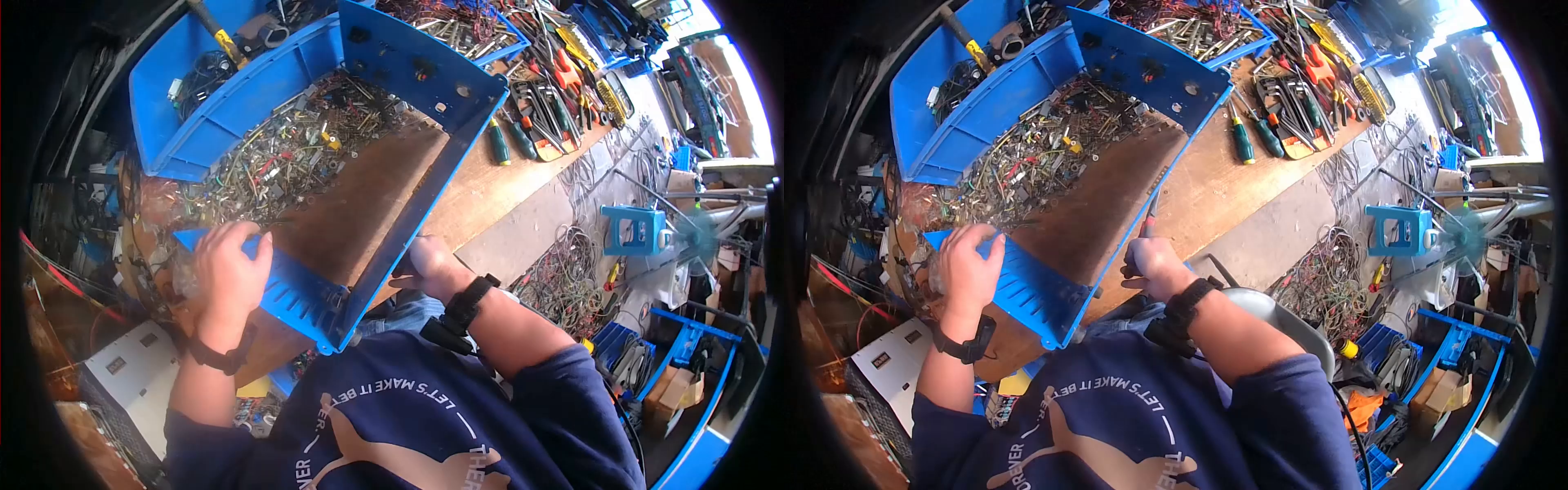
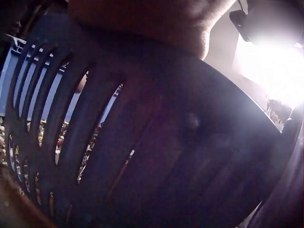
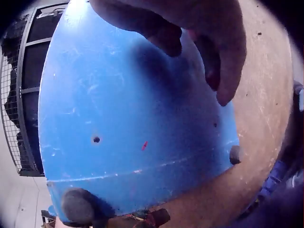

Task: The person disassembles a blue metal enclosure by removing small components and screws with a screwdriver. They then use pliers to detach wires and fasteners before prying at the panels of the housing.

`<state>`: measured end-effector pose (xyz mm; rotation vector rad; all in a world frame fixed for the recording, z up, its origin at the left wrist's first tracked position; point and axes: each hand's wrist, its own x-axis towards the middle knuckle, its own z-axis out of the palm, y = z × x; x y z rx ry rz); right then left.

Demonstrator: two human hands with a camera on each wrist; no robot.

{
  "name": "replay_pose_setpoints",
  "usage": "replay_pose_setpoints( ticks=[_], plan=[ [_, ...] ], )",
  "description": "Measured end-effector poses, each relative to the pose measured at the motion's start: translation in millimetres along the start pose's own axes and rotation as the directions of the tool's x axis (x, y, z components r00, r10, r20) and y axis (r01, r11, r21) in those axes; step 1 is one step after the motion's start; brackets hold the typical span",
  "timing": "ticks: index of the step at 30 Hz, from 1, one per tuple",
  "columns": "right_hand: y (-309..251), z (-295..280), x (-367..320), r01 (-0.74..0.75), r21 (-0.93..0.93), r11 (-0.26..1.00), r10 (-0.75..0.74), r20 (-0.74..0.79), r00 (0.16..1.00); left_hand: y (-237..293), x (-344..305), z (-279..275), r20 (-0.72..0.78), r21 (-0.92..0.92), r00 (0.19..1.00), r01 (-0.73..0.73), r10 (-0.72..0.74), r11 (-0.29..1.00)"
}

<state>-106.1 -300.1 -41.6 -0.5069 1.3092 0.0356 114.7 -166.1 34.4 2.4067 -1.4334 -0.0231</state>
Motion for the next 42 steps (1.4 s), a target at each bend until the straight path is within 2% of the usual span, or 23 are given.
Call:
replay_pose_setpoints(
  ticks=[4, 11, 19, 21, 23, 25, 26, 29, 31, 35, 38, 39, 41, 42],
  plan=[
    [-13.3, -6.3, -2.8, -0.022, -0.122, 0.992, 0.024, 0.013, 1.0, -5.1, -0.8, 3.1, 0.007, -0.007, 1.0, -0.009, 0.009, 1.0],
    [-20.1, -11.3, 7.6, -0.039, -0.077, 0.996, 0.046, 0.093, 0.995, -6.1, -0.4, 1.3, 0.022, 0.004, 1.0, -0.013, 0.013, 1.0],
    [-6.3, 3.0, 12.3, 0.086, -0.181, 0.98, -0.082, 0.028, 0.996, -6.4, 2.1, 3.2, -0.011, -0.037, 0.999, -0.031, 0.031, 0.999],
    [-5.1, 9.2, 3.6, 0.18, -0.313, 0.933, -0.197, -0.023, 0.98, -5.1, 3.3, 3.1, -0.031, -0.068, 0.999, -0.045, 0.043, 0.997],
    [4.8, 10.5, 8.2, 0.395, -0.533, 0.749, -0.46, 0.013, 0.888, -2.4, 4.4, 1.9, -0.035, -0.098, 0.998, -0.053, 0.05, 0.994],
    [43.0, -6.8, 55.6, 0.609, -0.739, 0.288, -0.749, 0.223, 0.624, 2.7, 6.1, 0.4, -0.04, -0.098, 0.997, -0.062, 0.058, 0.993],
    [76.6, -16.8, 97.6, 0.68, -0.513, 0.524, -0.727, 0.146, 0.67, 4.7, 5.9, 0.4, -0.04, -0.096, 0.997, -0.066, 0.062, 0.993],
    [103.3, -12.2, 116.0, 0.569, -0.646, 0.509, -0.751, -0.01, 0.661, 1.4, 4.3, 1.7, -0.017, -0.084, 0.998, -0.065, 0.064, 0.994],
    [108.2, -2.3, 126.3, 0.57, -0.535, 0.624, -0.708, -0.077, 0.702, 0.2, 3.3, 1.4, 0.001, -0.076, 0.998, -0.065, 0.066, 0.995],
    [99.6, -3.5, 115.4, 0.6, -0.256, 0.758, -0.634, -0.07, 0.77, -1.3, 3.6, 0.0, 0.003, -0.07, 0.998, -0.061, 0.061, 0.996],
    [76.5, -9.5, 83.1, 0.559, -0.599, 0.573, -0.714, -0.031, 0.699, -5.9, 0.8, 2.4, 0.022, -0.053, 0.999, -0.048, 0.049, 0.997],
    [76.7, -11.8, 85.9, 0.572, -0.585, 0.575, -0.717, -0.025, 0.696, -4.3, 1.1, 1.7, 0.018, -0.048, 0.999, -0.046, 0.047, 0.998],
    [59.0, -10.1, 74.6, 0.385, -0.49, 0.782, -0.479, -0.078, 0.874, 1.0, 0.7, -0.2, 0.02, -0.041, 0.999, -0.047, 0.048, 0.998],
    [51.7, -8.6, 70.8, 0.352, -0.382, 0.854, -0.407, -0.072, 0.911, -0.1, -0.7, 0.8, 0.012, -0.004, 0.998, -0.069, 0.069, 0.998]
  ],
)
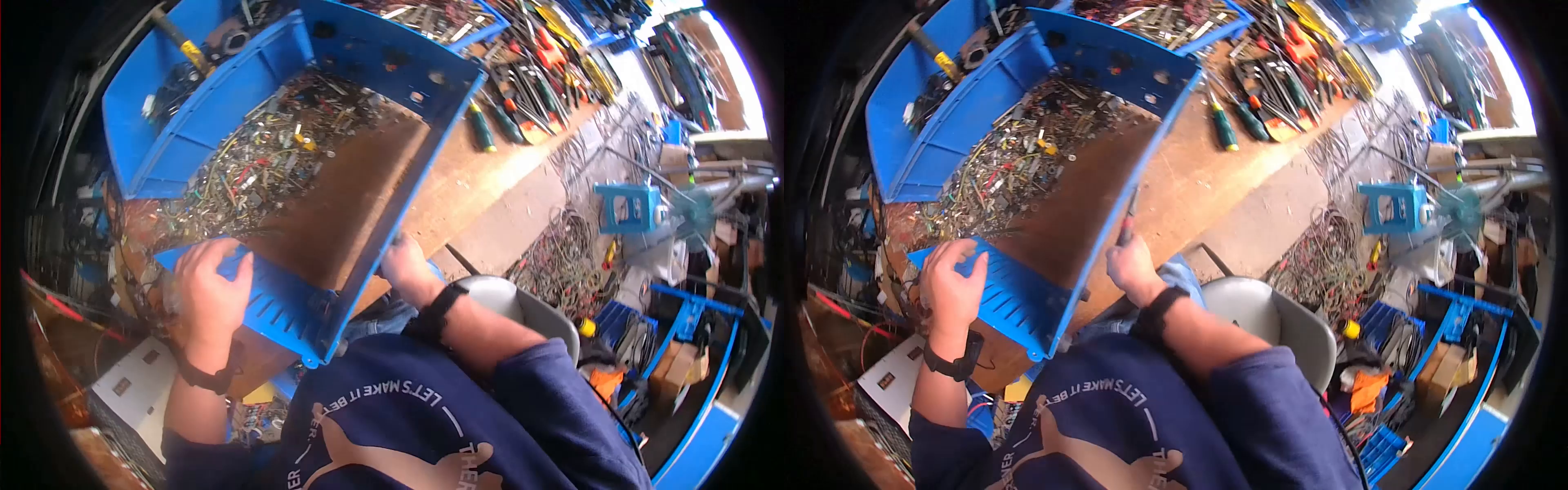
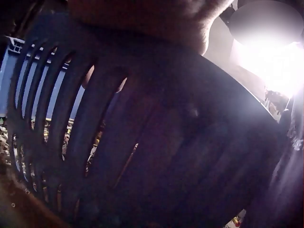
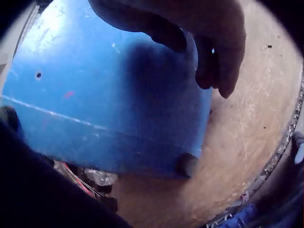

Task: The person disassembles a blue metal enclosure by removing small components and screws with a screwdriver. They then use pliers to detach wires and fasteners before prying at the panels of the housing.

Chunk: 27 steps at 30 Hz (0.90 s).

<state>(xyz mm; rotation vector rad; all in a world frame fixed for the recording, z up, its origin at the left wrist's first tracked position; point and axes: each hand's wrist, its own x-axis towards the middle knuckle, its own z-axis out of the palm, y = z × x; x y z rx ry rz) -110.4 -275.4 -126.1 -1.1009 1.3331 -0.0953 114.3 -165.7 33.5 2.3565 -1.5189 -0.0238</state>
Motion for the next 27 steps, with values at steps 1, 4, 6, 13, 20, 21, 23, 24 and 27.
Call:
replay_pose_setpoints(
  ticks=[1, 4, 6, 13, 20, 21, 23, 24, 27],
  plan=[
    [-8.0, -1.8, -0.7, -0.076, 0.109, 0.991, 0.072, 0.037, 0.997, 2.0, 0.2, -0.3, 0.005, -0.003, 1.0, 0.009, -0.009, 1.0],
    [-53.2, -9.7, -24.9, -0.136, 0.253, 0.958, 0.132, 0.03, 0.991, 3.0, -2.2, 1.5, 0.02, -0.017, 0.999, 0.047, -0.047, 0.999],
    [-55.0, -19.5, -13.7, -0.292, 0.278, 0.915, 0.214, 0.281, 0.936, 2.7, -3.7, 1.6, 0.029, -0.027, 0.998, 0.058, -0.057, 0.998],
    [-95.0, -57.8, -45.1, -0.402, 0.226, 0.887, 0.33, 0.297, 0.896, 2.4, -3.8, 4.3, 0.037, -0.055, 0.994, 0.106, -0.104, 0.993],
    [-94.2, -63.6, -32.7, -0.435, 0.191, 0.88, 0.353, 0.348, 0.868, 3.5, -3.3, 3.7, 0.043, -0.059, 0.991, 0.129, -0.127, 0.99],
    [-94.0, -64.4, -31.6, -0.433, 0.18, 0.883, 0.352, 0.357, 0.865, 3.7, -3.4, 4.2, 0.038, -0.058, 0.991, 0.131, -0.129, 0.99],
    [-95.5, -59.2, -30.3, -0.459, 0.173, 0.871, 0.393, 0.314, 0.864, 3.4, -3.4, 4.3, 0.032, -0.054, 0.991, 0.132, -0.131, 0.99],
    [-97.0, -56.6, -30.0, -0.471, 0.169, 0.866, 0.412, 0.293, 0.863, 3.1, -3.3, 4.0, 0.037, -0.052, 0.99, 0.136, -0.134, 0.989],
    [-107.7, -55.4, -35.1, -0.462, 0.109, 0.88, 0.412, 0.308, 0.858, 2.2, -3.2, 3.9, 0.049, -0.044, 0.988, 0.146, -0.144, 0.988]
  ],
)
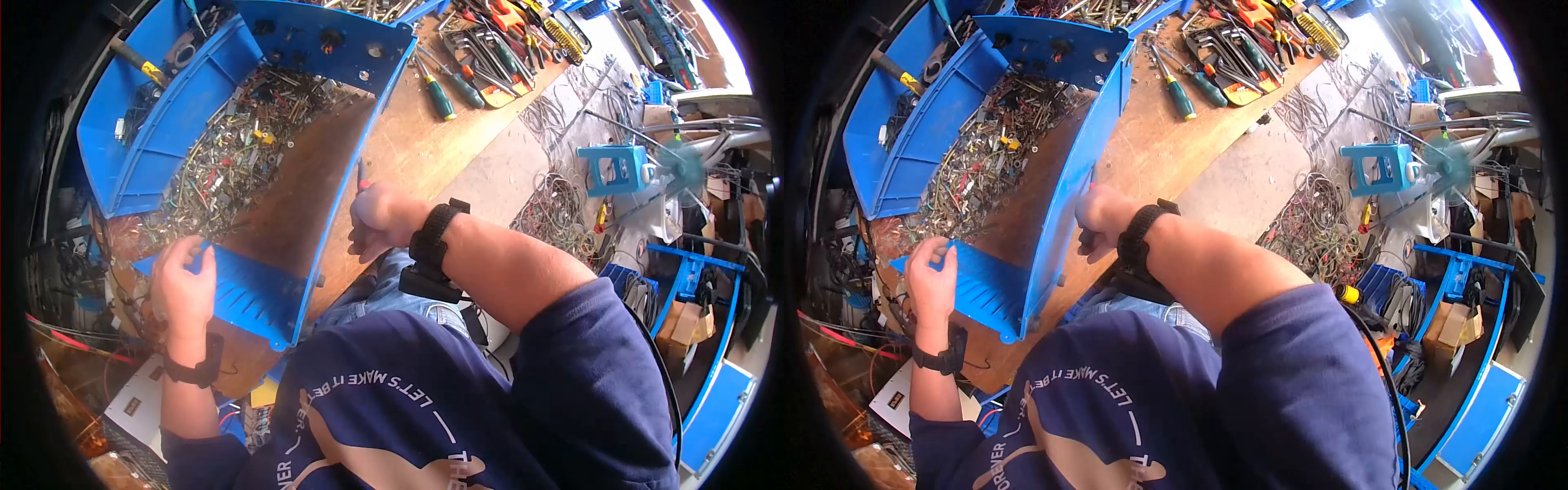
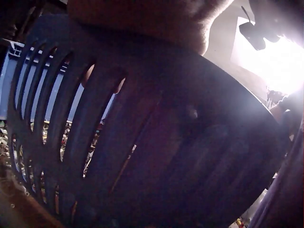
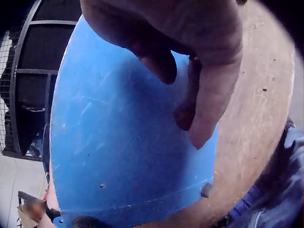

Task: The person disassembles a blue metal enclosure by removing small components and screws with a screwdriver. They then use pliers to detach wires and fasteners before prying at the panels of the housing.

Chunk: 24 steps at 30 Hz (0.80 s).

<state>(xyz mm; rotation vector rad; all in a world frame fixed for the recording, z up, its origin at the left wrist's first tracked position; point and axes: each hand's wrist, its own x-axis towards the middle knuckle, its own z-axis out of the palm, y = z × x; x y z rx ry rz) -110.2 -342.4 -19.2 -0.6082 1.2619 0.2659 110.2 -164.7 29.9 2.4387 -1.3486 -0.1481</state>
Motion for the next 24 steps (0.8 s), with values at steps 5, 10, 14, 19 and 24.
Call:
replay_pose_setpoints(
  ticks=[5, 10, 14, 19, 24],
  plan=[
    [2.3, 2.0, 9.4, -0.011, 0.098, 0.995, 0.013, -0.011, 1.0, 1.5, 0.4, -1.3, -0.007, 0.031, 1.0, -0.005, 0.005, 1.0],
    [17.4, -1.0, 16.9, 0.028, 0.169, 0.985, -0.022, -0.04, 0.999, 5.2, 2.2, -2.1, -0.007, 0.043, 1.0, -0.02, 0.02, 0.999],
    [26.5, -5.8, 37.2, 0.029, 0.119, 0.992, -0.028, -0.009, 1.0, 6.6, 2.2, -0.5, -0.01, 0.025, 1.0, -0.024, 0.024, 0.999],
    [34.5, -1.6, 51.1, 0.127, -0.33, 0.935, -0.156, -0.064, 0.986, 6.0, 2.6, -1.5, 0.002, 0.022, 1.0, -0.031, 0.031, 0.999],
    [51.4, 11.1, 57.7, 0.268, -0.766, 0.585, -0.414, 0.003, 0.91, 9.4, 1.7, -1.7, 0.0, 0.02, 1.0, -0.02, 0.02, 1.0]
  ],
)
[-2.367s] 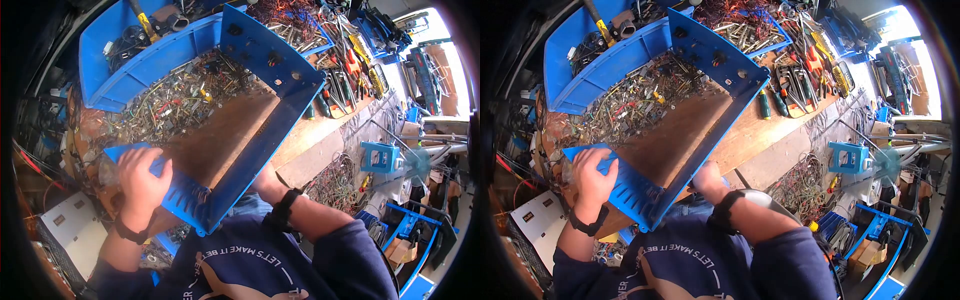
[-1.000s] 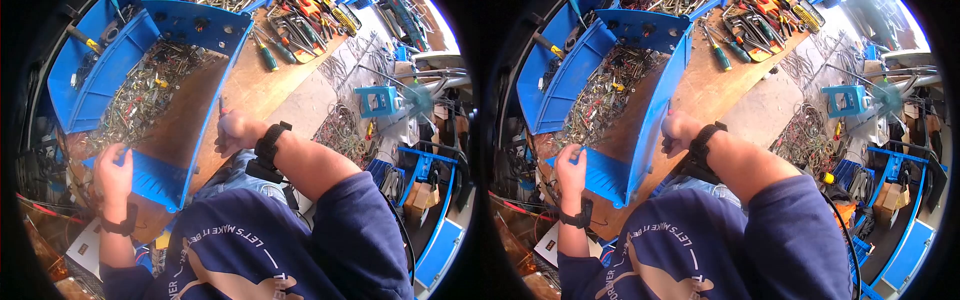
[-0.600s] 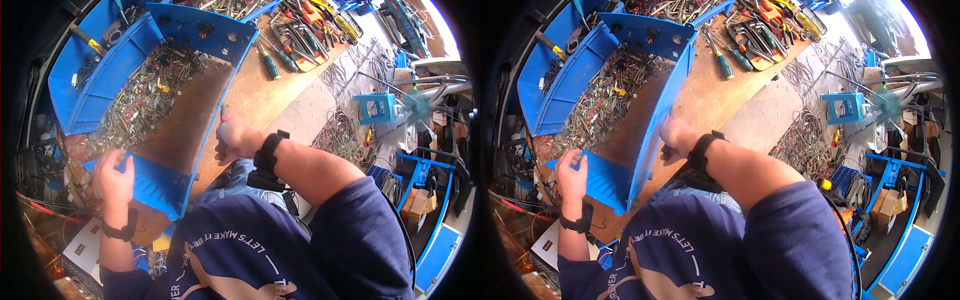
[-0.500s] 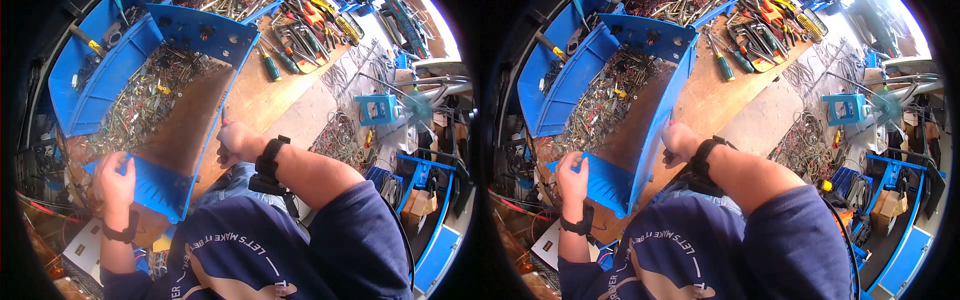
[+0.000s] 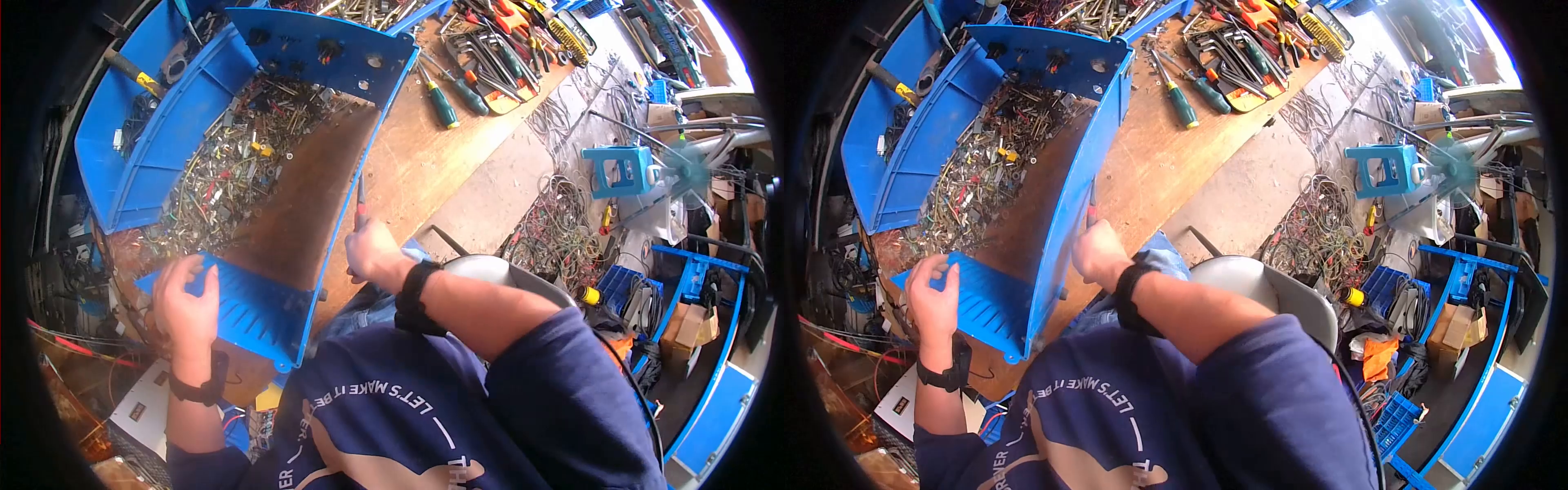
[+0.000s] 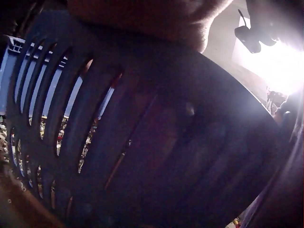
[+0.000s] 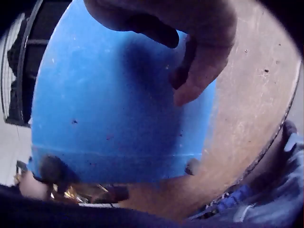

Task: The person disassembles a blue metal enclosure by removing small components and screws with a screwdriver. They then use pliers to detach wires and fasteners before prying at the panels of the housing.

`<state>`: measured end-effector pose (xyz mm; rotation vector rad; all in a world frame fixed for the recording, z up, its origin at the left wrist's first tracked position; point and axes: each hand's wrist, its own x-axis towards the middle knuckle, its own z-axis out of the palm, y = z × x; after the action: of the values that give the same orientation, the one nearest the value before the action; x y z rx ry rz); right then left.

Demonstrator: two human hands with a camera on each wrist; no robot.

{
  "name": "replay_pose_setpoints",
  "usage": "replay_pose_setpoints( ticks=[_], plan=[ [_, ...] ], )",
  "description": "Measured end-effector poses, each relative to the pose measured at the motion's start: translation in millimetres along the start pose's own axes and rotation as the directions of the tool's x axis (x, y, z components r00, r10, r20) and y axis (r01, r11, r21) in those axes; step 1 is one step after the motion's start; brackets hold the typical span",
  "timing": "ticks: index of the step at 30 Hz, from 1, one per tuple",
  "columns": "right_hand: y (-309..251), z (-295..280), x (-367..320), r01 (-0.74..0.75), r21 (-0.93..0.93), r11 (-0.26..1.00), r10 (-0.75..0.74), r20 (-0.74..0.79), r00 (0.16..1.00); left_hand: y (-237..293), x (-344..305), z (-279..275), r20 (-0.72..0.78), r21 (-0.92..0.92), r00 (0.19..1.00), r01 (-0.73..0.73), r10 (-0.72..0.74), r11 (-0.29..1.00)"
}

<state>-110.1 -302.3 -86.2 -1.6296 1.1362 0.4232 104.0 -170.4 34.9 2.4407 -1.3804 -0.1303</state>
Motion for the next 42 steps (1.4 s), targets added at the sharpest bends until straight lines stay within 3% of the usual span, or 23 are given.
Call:
replay_pose_setpoints(
  ticks=[1, 2, 3, 10, 16, 19, 20, 22, 26, 29, 32, 38, 42],
  plan=[
    [-1.7, 6.8, -3.1, -0.061, 0.171, 0.983, 0.076, -0.082, 0.994, -0.3, 0.2, 0.3, -0.001, -0.007, 1.0, -0.004, 0.004, 1.0],
    [-3.7, 16.7, -8.3, -0.1, 0.406, 0.908, 0.219, -0.258, 0.941, -0.9, 0.1, 0.4, 0.002, -0.012, 1.0, -0.009, 0.009, 1.0],
    [-4.8, 21.7, -10.5, -0.06, 0.443, 0.895, 0.213, -0.304, 0.928, -1.5, -0.1, 0.9, 0.0, -0.009, 1.0, -0.012, 0.012, 1.0],
    [-1.7, 47.2, -1.2, 0.038, 0.493, 0.869, 0.228, -0.467, 0.855, -4.5, -5.0, 2.8, -0.004, -0.002, 1.0, 0.002, -0.002, 1.0],
    [21.5, 66.8, 15.5, 0.25, 0.308, 0.918, 0.016, -0.659, 0.752, -5.7, -3.1, 1.6, -0.004, 0.001, 1.0, -0.005, 0.005, 1.0],
    [20.5, 43.3, 12.0, 0.092, 0.466, 0.88, 0.087, -0.348, 0.933, -6.0, -2.8, 2.3, -0.013, -0.019, 1.0, -0.009, 0.009, 1.0],
    [18.1, 33.2, 9.6, 0.032, 0.596, 0.803, 0.13, -0.227, 0.965, -6.6, -2.9, 2.3, -0.016, -0.025, 1.0, -0.008, 0.008, 1.0],
    [11.1, 7.3, 0.2, -0.124, 0.791, 0.599, 0.162, 0.032, 0.986, -4.2, -2.9, 1.1, -0.015, -0.006, 1.0, -0.005, 0.005, 1.0],
    [1.5, -43.6, -28.9, -0.273, 0.748, 0.605, 0.126, 0.25, 0.96, -5.4, -2.6, 1.2, -0.02, 0.007, 1.0, -0.022, 0.022, 1.0],
    [-3.7, -62.9, -34.2, -0.359, 0.73, 0.581, 0.188, 0.309, 0.932, -3.4, -2.3, 0.2, -0.011, 0.001, 1.0, -0.009, 0.009, 1.0],
    [8.1, -72.7, -31.7, -0.279, 0.66, 0.697, 0.036, 0.356, 0.934, -3.6, -2.7, -0.3, -0.009, 0.01, 1.0, -0.006, 0.006, 1.0],
    [-7.0, -67.6, -32.2, -0.383, 0.734, 0.561, 0.201, 0.327, 0.923, -5.4, -2.8, 1.2, -0.04, 0.04, 0.999, -0.01, 0.012, 0.999],
    [-11.3, -69.5, -32.2, -0.409, 0.715, 0.568, 0.232, 0.338, 0.912, -4.4, -2.8, 0.1, -0.024, 0.055, 1.0, 0.008, -0.006, 0.998]
  ],
)
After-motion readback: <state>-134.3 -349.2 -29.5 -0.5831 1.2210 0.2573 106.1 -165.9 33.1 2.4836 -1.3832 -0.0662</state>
